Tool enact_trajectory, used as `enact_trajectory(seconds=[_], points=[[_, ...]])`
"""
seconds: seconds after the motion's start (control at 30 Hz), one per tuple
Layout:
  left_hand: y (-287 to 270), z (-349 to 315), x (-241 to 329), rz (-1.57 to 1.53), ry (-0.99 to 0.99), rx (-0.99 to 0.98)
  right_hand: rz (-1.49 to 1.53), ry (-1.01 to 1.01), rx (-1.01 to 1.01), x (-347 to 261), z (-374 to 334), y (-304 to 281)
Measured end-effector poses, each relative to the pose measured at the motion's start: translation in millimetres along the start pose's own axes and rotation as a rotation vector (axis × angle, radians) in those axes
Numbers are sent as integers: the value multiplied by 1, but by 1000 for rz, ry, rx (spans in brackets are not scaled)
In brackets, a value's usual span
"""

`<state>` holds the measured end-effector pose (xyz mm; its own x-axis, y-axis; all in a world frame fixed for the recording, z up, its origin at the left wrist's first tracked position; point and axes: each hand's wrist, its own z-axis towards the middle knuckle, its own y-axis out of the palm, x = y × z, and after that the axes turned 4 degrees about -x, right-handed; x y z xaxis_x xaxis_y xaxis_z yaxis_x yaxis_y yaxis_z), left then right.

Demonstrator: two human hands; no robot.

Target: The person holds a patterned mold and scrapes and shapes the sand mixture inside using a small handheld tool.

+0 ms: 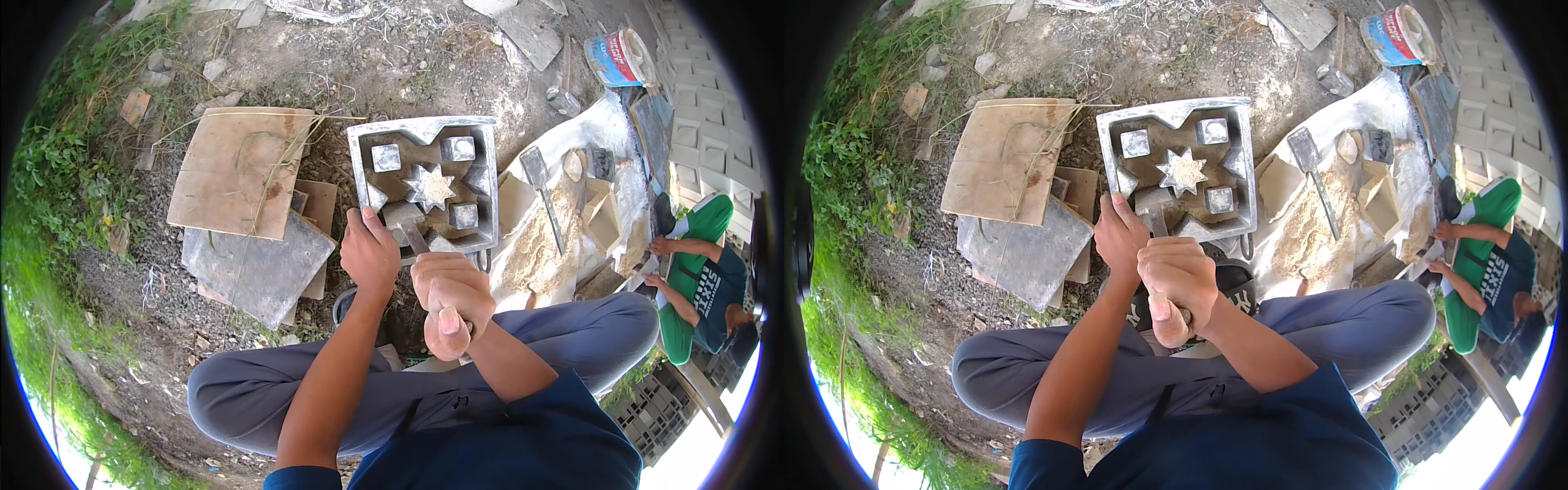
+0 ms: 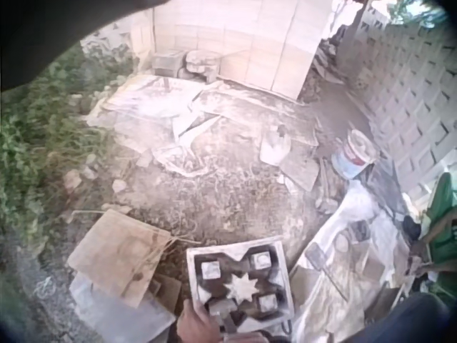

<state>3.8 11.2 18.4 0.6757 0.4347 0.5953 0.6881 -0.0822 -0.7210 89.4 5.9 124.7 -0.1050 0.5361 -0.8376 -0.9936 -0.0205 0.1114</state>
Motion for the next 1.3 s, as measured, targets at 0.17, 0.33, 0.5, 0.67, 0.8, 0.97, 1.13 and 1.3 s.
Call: enact_trajectory(seconds=[0.17, 0.33, 0.5, 0.67, 0.8, 0.97, 1.13, 1.3], points=[[0, 0, -3, 9, 1, -2, -75, -15, 24, -15, -1, 10], [0, 2, -2, 13, -35, -3, -93, 42, 15, -16, 1, 14], [0, 2, 3, 33, -42, -13, -44, 74, 67, -13, 3, 5], [0, 0, -2, 20, -16, 1, -91, 25, 54, -19, -3, 16], [1, 0, -5, 30, -24, 6, -65, -8, 4, -17, -1, 13], [-1, 0, -3, 15, -6, 2, -2, 29, 40, -1, -1, 2], [-1, 0, -1, 23, -30, -41, -70, -32, 19, -22, -3, 14], [-1, 0, -3, 38, -44, -18, -54, -8, 10, -22, -2, 15]])
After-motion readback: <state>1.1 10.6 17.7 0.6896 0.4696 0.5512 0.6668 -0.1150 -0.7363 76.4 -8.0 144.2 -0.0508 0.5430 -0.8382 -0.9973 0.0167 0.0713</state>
